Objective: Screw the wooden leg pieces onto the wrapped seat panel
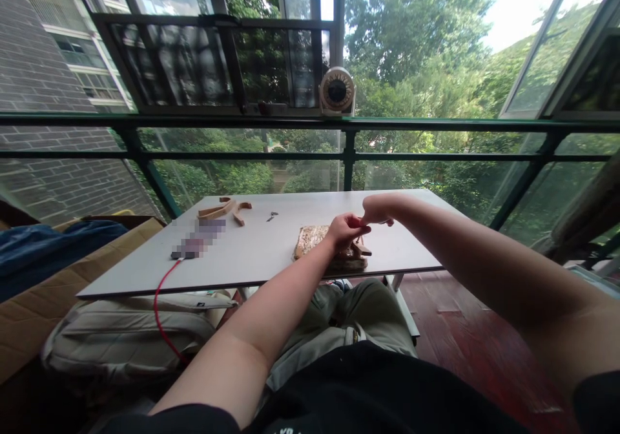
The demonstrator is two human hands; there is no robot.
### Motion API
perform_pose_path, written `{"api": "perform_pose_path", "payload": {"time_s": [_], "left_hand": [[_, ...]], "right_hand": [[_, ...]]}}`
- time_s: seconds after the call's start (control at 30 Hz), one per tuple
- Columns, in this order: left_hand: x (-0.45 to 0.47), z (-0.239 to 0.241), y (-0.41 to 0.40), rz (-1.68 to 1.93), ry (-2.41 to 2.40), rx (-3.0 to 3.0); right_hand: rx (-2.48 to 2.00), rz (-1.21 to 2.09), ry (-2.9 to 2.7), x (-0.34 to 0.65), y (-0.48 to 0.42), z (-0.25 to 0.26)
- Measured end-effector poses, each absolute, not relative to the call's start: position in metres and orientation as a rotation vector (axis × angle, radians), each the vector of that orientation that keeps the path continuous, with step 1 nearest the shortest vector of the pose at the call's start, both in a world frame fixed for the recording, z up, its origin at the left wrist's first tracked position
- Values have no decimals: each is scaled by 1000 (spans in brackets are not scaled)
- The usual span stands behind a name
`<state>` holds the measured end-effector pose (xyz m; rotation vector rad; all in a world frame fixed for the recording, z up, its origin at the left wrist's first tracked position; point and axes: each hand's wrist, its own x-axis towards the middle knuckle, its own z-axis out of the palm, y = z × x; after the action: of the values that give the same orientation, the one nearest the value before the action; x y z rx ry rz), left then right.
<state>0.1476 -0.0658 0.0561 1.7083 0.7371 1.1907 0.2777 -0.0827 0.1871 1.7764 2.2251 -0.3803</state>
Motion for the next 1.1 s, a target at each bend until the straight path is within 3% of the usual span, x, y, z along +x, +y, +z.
{"api": "perform_pose_path", "payload": {"time_s": [0.17,0.37,0.7,1.1], "left_hand": [[145,58,-66,1183,713,1689],[141,55,-61,1125,728,1731],[140,65,-75,953,769,1988],[87,70,-74,978,1221,2278]], "right_hand": [[1576,-425,2312,288,-84,198],[1454,-222,2532,301,-83,208],[1343,-188,2443,316,-77,210],[1294,-36,2562,287,-93,208]]}}
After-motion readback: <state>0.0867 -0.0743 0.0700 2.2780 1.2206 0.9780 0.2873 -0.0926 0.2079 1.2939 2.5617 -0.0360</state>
